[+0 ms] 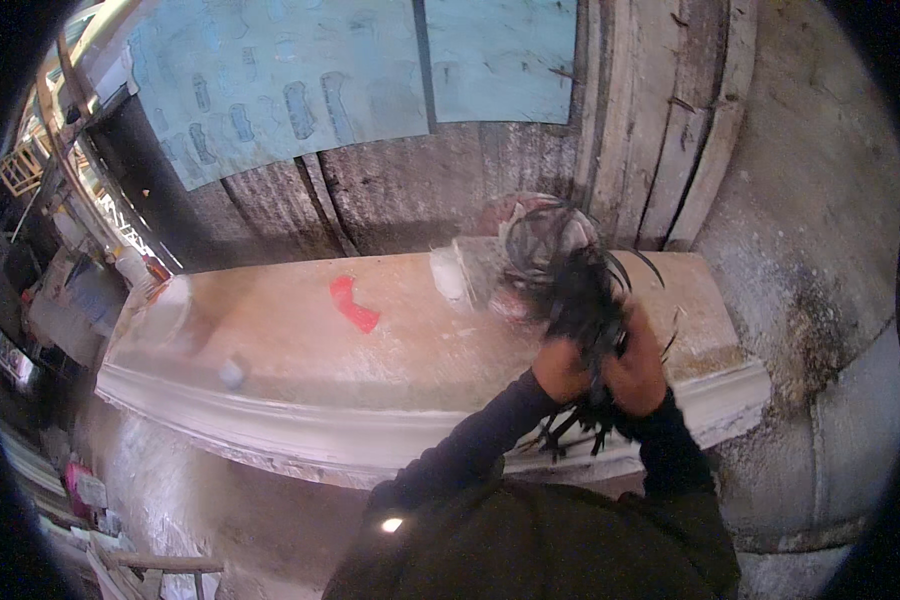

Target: The person uses a scraper to clean a long white mold on a workbench, then picks up a bundle of thin metal strips and sits on the floor to separate and straighten them by hand.

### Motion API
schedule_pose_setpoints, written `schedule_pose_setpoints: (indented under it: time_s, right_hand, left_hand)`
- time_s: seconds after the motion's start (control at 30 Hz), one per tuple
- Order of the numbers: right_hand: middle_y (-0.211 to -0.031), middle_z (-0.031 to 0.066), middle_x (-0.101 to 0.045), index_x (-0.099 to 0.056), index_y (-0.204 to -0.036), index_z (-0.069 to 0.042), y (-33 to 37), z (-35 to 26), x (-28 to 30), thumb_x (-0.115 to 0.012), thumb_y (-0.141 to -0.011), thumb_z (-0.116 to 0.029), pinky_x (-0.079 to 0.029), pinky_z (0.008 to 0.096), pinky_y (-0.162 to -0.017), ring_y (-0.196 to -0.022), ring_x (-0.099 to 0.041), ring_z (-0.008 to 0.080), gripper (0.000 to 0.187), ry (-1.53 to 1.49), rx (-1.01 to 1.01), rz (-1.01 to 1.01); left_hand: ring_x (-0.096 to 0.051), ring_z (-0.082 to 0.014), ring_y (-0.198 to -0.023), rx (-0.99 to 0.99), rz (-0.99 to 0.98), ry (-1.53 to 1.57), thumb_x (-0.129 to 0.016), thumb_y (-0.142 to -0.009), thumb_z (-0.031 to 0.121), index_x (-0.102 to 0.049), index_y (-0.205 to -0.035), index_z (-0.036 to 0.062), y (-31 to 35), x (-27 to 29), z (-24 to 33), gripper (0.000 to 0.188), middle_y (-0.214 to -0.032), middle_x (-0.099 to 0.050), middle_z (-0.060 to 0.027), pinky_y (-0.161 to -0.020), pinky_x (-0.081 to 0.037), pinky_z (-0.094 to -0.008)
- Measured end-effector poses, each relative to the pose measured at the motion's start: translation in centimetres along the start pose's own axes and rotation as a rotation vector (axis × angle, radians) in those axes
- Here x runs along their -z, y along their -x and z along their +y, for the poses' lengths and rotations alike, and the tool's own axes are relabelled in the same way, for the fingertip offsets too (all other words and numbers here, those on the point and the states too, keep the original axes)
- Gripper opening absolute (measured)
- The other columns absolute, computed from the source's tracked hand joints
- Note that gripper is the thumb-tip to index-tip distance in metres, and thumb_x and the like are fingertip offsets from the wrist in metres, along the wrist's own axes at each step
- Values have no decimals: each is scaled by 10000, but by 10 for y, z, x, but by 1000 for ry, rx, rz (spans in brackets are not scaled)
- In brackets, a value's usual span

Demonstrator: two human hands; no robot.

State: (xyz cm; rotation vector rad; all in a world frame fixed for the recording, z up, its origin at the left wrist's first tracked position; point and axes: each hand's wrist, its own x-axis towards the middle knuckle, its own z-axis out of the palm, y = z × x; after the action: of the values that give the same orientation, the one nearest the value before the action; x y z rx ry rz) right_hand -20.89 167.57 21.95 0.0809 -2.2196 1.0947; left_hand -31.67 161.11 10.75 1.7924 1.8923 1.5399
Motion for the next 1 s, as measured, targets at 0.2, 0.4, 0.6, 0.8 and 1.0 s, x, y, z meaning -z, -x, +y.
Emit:
schedule_pose_setpoints:
  time_s: [0.2, 0.4, 0.6, 0.8, 1.0]
  right_hand:
    - [-1171, 163, -414, -441, -1133, -30, 105, -7, 1, -595, -738, -146, -332, 330, -883, -1091, -410, 282, 439, -17, -42, -287]
    - [-1001, 126, -557, -560, -997, -30, 143, 21, 40, -649, -702, -213, -408, 330, -806, -956, -522, 249, 358, -175, -104, -588]
    - [-1250, 187, -339, -234, -1279, -76, 177, 22, 3, -650, -633, -473, -248, 382, -956, -1140, -352, 315, 864, -166, 175, -919]
    - [-1260, 224, -308, 3, -1318, -83, 263, -34, -83, -652, -657, -255, -324, 391, -915, -1120, -374, 364, 946, -294, 24, -1375]
    - [-1160, 231, -422, -74, -1314, -86, 271, -92, -143, -623, -644, -162, -418, 389, -803, -977, -484, 394, 869, -715, 264, -1295]
  left_hand:
    - [-428, -276, -1022, 243, -353, 259, -617, -697, 180, -443, -1090, 19, 74, -56, -3, 459, -1064, -466, -142, -884, -318, -360]
    - [-501, -233, -930, 542, 196, 420, -596, -706, 130, -513, -996, 10, 196, -63, 50, 325, -964, -531, -108, -821, -375, -350]
    - [-523, -213, -880, 575, 1145, 651, -579, -696, 65, -542, -870, 8, 236, -113, 169, 187, -904, -552, -83, -788, -394, -339]
    - [-474, -218, -963, 518, 1515, 856, -578, -680, 82, -476, -897, 48, 318, -148, 200, 242, -1042, -489, -111, -847, -365, -359]
    - [-436, -209, -1019, 267, 1598, 653, -581, -706, 143, -476, -893, 59, 360, -119, 241, 230, -1121, -457, -108, -880, -334, -343]
